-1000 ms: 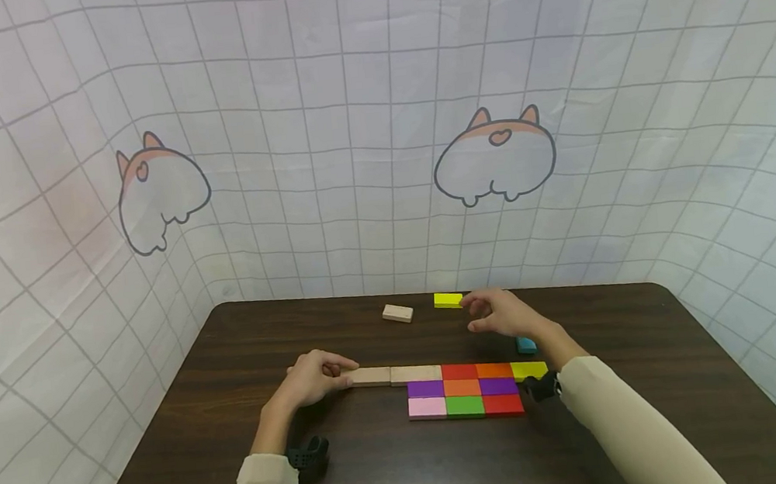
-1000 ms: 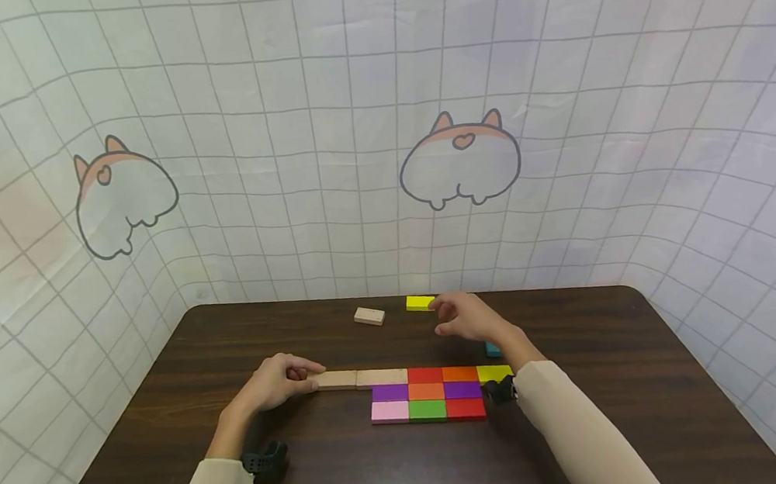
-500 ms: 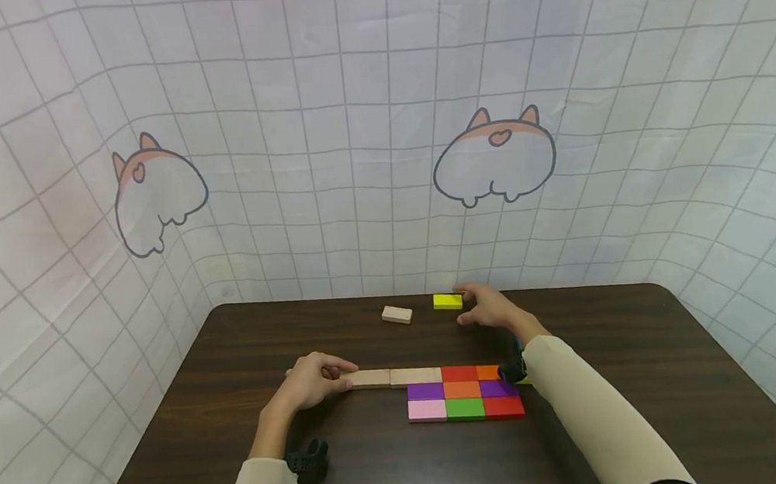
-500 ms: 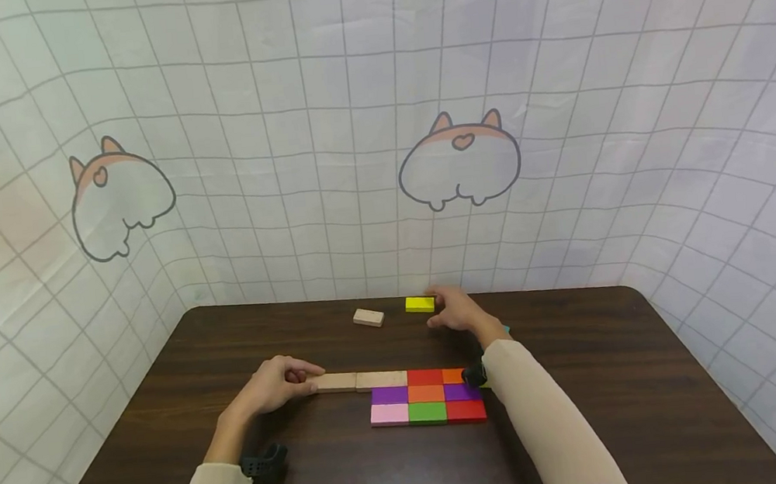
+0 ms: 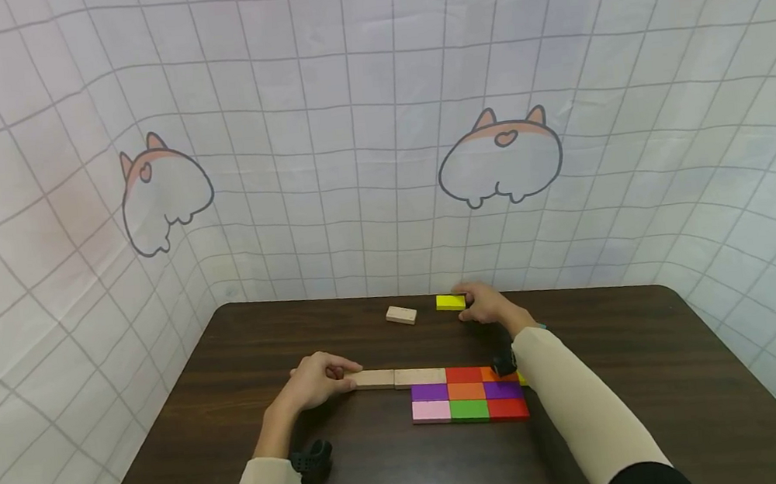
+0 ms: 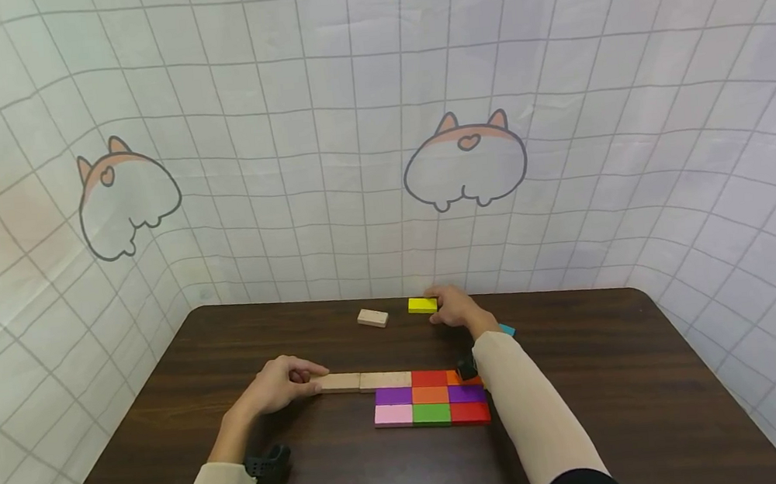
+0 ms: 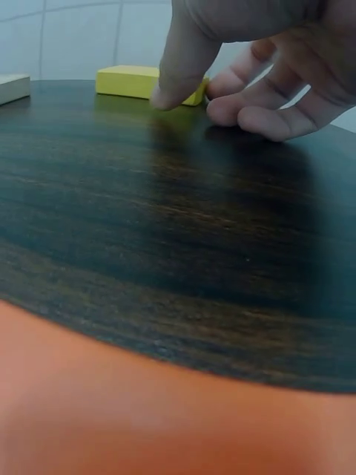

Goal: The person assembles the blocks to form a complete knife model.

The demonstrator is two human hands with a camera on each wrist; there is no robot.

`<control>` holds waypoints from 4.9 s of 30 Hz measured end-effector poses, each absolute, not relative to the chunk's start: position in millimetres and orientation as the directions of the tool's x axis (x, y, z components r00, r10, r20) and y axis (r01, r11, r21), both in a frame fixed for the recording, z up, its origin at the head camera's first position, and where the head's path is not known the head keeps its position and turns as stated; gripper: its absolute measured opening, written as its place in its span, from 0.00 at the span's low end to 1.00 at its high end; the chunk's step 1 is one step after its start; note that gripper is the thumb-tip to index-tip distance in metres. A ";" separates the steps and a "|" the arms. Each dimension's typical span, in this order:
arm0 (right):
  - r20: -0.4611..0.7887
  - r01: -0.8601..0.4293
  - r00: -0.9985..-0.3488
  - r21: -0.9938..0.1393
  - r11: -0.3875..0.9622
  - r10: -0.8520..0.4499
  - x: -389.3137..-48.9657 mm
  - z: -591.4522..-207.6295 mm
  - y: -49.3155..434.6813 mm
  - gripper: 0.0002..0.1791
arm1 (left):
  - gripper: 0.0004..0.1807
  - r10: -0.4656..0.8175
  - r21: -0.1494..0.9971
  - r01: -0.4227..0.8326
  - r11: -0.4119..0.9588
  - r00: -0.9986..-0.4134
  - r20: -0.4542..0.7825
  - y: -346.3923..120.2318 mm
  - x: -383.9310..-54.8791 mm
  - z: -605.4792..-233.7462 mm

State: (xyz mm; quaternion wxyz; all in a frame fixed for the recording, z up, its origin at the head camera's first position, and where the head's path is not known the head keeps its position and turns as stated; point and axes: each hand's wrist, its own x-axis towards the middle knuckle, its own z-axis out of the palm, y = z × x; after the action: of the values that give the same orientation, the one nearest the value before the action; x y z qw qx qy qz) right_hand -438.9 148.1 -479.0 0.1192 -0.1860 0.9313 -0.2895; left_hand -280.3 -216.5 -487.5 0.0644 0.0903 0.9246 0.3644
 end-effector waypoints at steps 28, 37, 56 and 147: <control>-0.150 -0.303 -0.875 -0.574 0.761 -0.461 -411.6 -461.9 150.8 0.20 | 0.11 0.215 0.686 0.120 0.717 -0.975 -0.055 -216.0 -278.6 -485.8; -0.092 -0.401 -0.861 -0.484 0.778 -0.501 -383.6 -448.1 159.2 0.19 | 0.11 0.222 0.682 0.123 0.721 -0.973 -0.059 -216.6 -278.9 -485.8; 0.049 -0.520 -0.821 -0.473 0.711 -0.568 -305.1 -443.3 183.6 0.20 | 0.11 0.212 0.683 0.113 0.722 -0.975 -0.062 -216.7 -281.8 -487.5; -0.016 -0.567 -0.761 -0.471 0.676 -0.649 -232.6 -473.9 119.9 0.10 | 0.11 0.213 0.673 0.120 0.729 -0.975 -0.058 -214.7 -280.5 -485.0</control>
State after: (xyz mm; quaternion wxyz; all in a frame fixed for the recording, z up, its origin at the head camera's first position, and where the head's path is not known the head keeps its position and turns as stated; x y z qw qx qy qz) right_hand -232.6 119.9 -473.9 0.0915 -0.3337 0.9108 -0.2250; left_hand -280.5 -214.7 -485.0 0.0656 0.0898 0.9276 0.3567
